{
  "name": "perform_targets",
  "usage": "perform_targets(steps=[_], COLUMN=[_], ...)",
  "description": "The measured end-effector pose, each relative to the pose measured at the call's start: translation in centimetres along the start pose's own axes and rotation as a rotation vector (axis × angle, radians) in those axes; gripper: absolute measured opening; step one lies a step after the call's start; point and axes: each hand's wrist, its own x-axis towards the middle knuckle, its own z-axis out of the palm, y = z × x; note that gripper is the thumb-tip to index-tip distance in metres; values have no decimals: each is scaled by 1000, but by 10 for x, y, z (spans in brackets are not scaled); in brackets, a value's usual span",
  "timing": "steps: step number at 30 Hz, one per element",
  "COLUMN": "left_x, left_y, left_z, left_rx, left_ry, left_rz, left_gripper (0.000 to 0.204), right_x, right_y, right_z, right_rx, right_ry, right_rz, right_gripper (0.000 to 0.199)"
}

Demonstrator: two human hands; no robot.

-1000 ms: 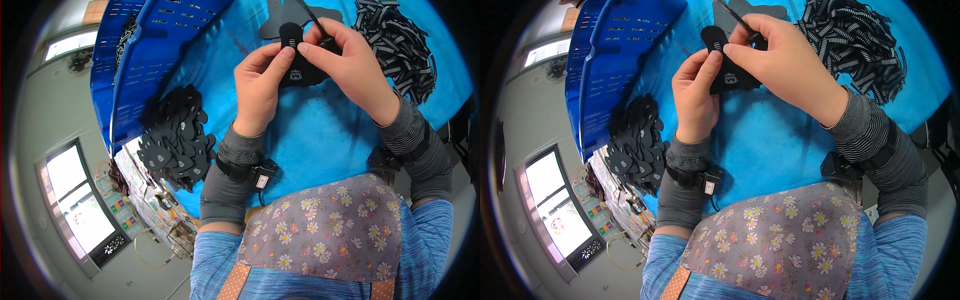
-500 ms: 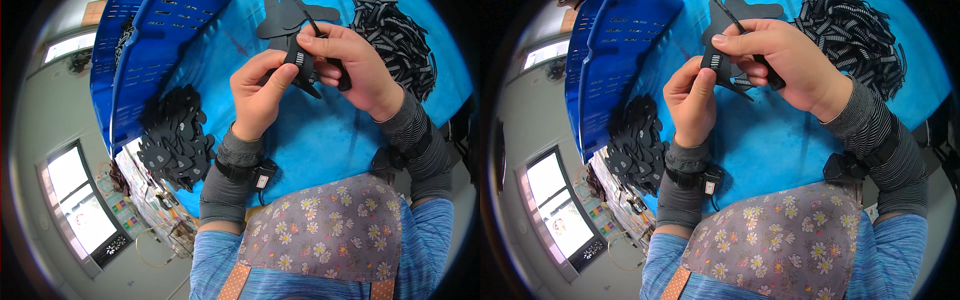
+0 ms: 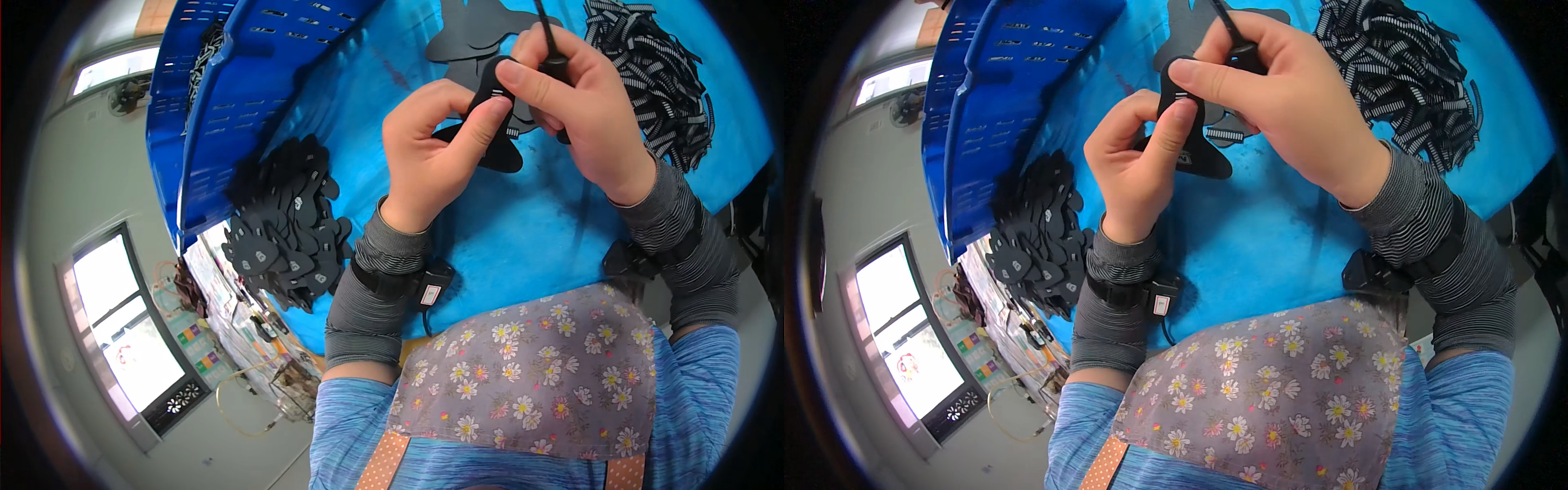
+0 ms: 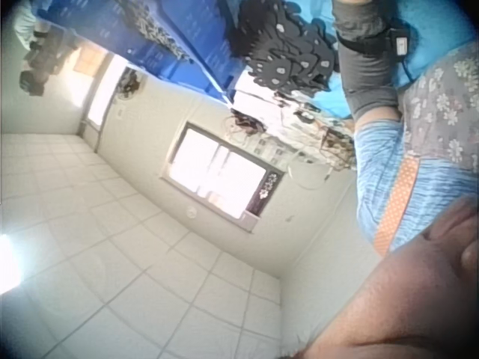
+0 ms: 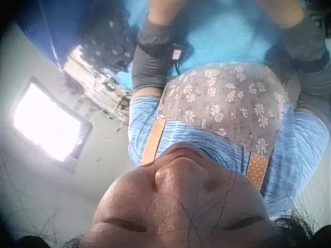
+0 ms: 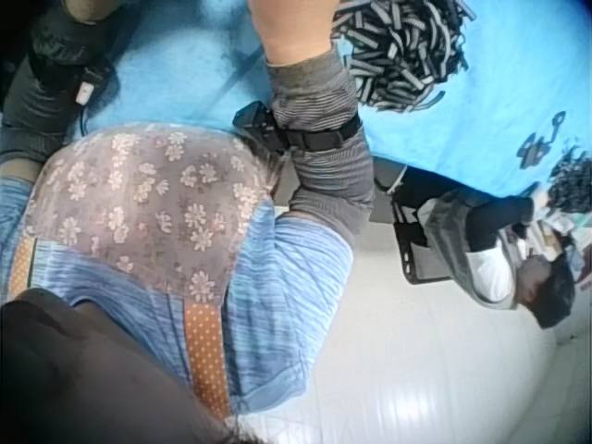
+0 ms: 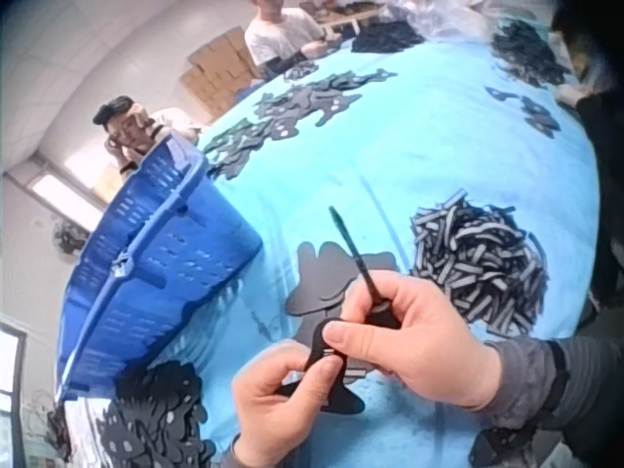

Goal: Assembling small black plastic components by hand and with a small tool.

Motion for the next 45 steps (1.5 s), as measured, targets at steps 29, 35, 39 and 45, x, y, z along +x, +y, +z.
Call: perform_targets(steps=[29,35,39,45], left_x=[0,1,0,-4], left_y=[48,50,52,55], left_z=[-40,-37,-40,-40], left_rx=[899,861,912,971], left_ry=[197,190,198,213], left_rz=[806,810,818,817], left_gripper=[24,31,30,26], right_x=[-9,-6,-8,-9], right_y=[-12,-9,-9,-17], right_z=[-5,-1,0,-1], right_rx=[-529,-472,-365,-480], right_ry=[-232,-187,-191,-236], right_rz=[-969,-1028,-902,-868], right_gripper=[26,26,33,35])
